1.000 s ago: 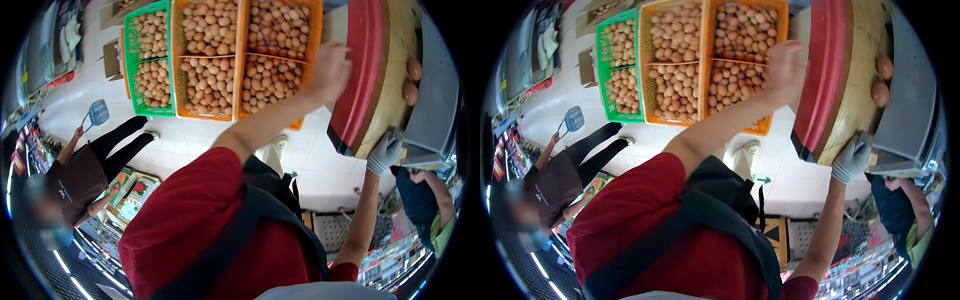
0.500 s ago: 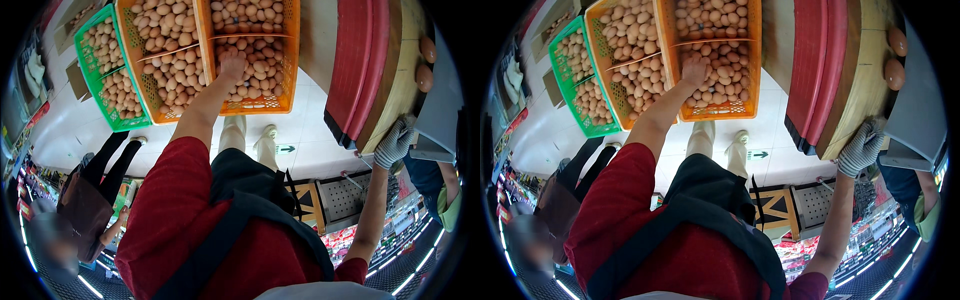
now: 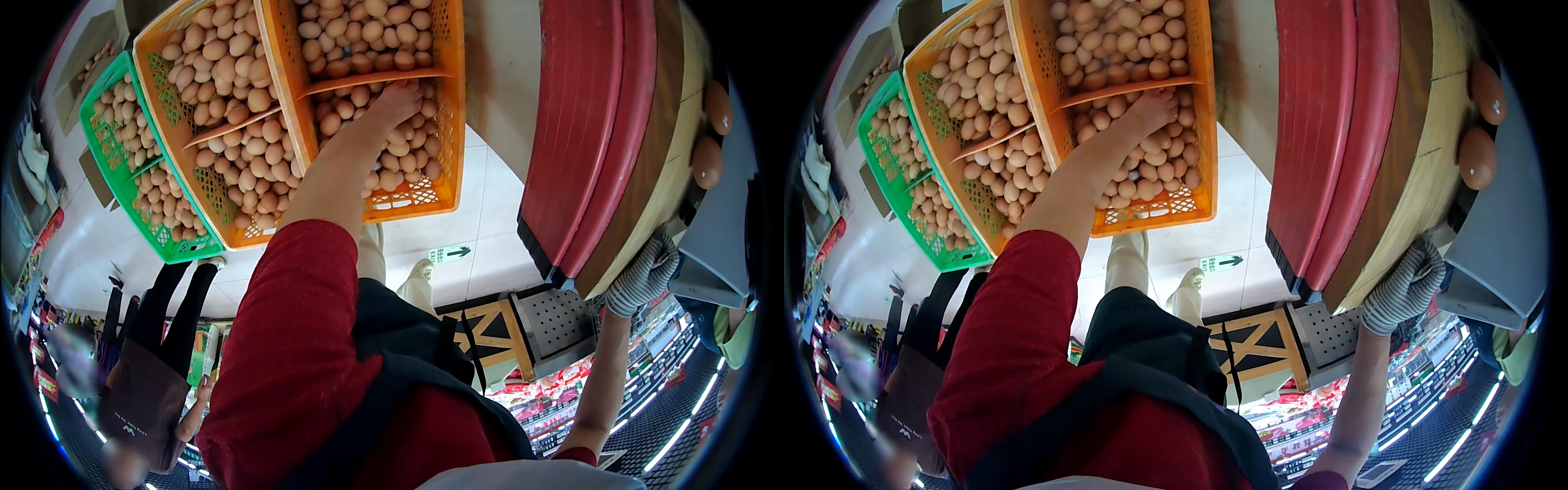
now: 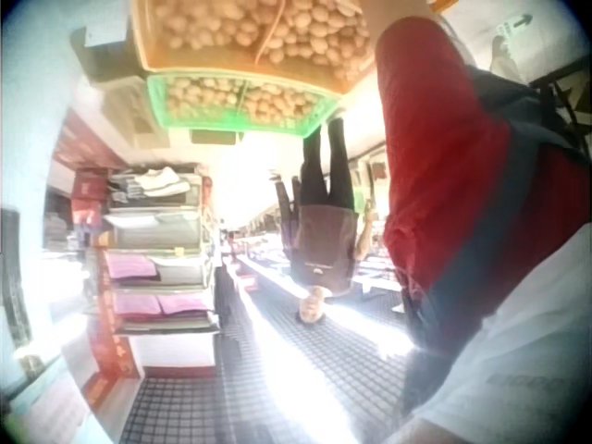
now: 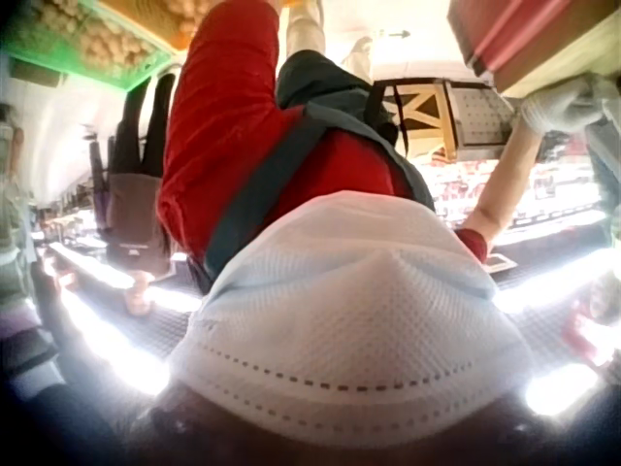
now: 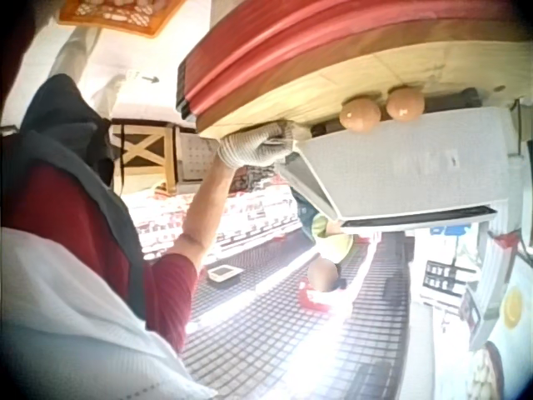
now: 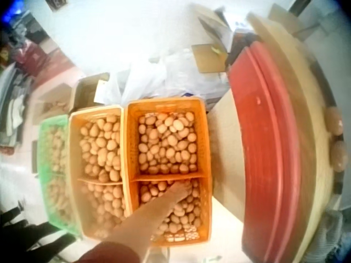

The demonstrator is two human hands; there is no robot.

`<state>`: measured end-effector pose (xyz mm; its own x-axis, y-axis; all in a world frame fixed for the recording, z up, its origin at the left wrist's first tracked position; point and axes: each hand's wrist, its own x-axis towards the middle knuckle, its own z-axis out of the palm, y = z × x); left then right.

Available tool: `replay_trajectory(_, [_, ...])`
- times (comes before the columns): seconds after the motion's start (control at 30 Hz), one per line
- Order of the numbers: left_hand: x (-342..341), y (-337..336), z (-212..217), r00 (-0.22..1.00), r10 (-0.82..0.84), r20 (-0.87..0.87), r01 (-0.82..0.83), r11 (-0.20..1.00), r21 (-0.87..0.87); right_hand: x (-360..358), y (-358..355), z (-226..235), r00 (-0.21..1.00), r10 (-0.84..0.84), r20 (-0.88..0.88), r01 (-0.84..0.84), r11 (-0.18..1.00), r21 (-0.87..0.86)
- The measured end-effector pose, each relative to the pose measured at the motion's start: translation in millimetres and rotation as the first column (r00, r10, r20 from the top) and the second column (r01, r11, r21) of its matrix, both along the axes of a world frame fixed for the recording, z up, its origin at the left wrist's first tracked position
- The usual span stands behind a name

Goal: The person packs small dark items into a plastic bag from a cardboard box, then walks to an egg display. They pick up eggs one at a time, mark each with a pen, and place them on a counter. The person repeats this process for several eggs.

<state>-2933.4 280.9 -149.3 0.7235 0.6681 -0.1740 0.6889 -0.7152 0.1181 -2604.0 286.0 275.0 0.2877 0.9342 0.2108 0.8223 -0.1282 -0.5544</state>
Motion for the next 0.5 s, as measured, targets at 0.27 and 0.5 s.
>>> replay_trajectory(0.27, [-12, 15, -4, 0.993, -0.099, 0.057, 0.101, 0.994, -0.037, 0, -3, 2, 1.0, -0.006, 0.003, 0.006, 1.0, -0.027])
replay_trajectory(0.5, [-25, 15, 2, 0.998, -0.018, 0.066, 0.029, 0.984, -0.174, 8, -8, 0, 0.996, 0.049, 0.07, -0.047, 0.998, -0.036])
